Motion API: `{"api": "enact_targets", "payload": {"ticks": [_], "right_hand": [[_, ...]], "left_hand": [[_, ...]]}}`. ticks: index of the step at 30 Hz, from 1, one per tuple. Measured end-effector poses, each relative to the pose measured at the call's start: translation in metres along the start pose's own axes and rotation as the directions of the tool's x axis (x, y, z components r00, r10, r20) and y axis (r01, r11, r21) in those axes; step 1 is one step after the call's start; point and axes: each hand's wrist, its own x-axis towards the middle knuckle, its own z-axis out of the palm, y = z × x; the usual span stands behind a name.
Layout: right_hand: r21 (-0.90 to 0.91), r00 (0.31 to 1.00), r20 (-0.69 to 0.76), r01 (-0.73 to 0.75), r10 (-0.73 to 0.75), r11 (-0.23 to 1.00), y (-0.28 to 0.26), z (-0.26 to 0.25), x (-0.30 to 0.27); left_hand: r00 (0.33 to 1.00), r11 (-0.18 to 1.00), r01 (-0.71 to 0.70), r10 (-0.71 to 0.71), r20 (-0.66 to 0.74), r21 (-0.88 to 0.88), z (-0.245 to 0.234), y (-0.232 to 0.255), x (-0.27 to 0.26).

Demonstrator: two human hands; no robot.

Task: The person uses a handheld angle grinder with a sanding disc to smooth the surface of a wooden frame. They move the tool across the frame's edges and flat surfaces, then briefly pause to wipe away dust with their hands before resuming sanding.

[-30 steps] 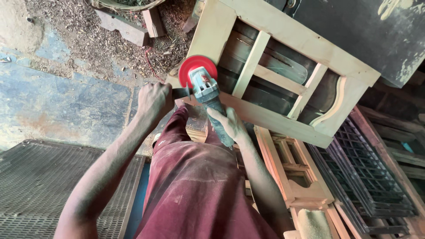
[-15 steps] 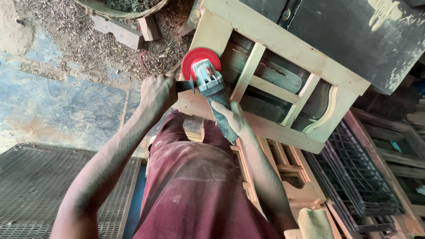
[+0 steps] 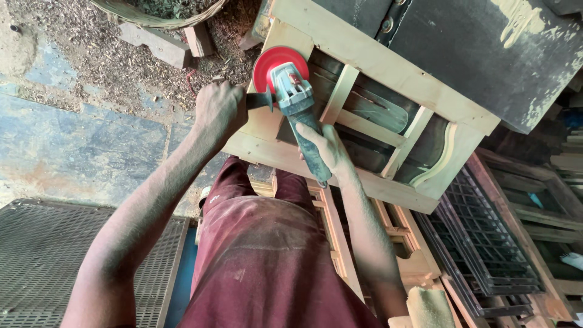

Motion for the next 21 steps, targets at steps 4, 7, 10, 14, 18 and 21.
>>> {"api": "enact_targets", "payload": {"ticks": [4, 7, 10, 14, 18, 21], "right_hand": [[0.026, 1.000, -0.015, -0.024, 0.025, 0.999, -0.009, -0.011, 0.008], [-0.009, 0.999, -0.016, -0.041, 0.041, 0.999, -0.018, -0.016, 0.015], [0.016, 0.995, -0.020, -0.096, 0.096, 0.995, -0.026, -0.017, 0.020], [0.029, 0.997, -0.011, -0.079, 0.079, 0.996, -0.032, -0.019, 0.025], [0.021, 1.000, -0.012, -0.028, 0.028, 0.999, -0.033, -0.028, 0.032], [0.037, 0.999, -0.021, -0.031, 0.032, 0.999, -0.033, -0.035, 0.039]], "left_hand": [[0.996, 0.999, -0.033, 0.032, -0.084, -0.013, 0.003, 0.001, 0.017], [0.998, 1.000, -0.012, 0.012, -0.055, 0.003, 0.003, -0.002, 0.027], [0.995, 0.999, -0.015, 0.020, -0.098, 0.047, 0.003, -0.005, 0.033], [0.994, 0.999, -0.021, 0.025, -0.110, 0.031, 0.002, -0.007, 0.043], [0.994, 0.999, -0.030, 0.031, -0.103, 0.020, 0.006, -0.008, 0.059], [0.993, 0.998, -0.046, 0.050, -0.108, 0.041, 0.011, -0.010, 0.071]]}}
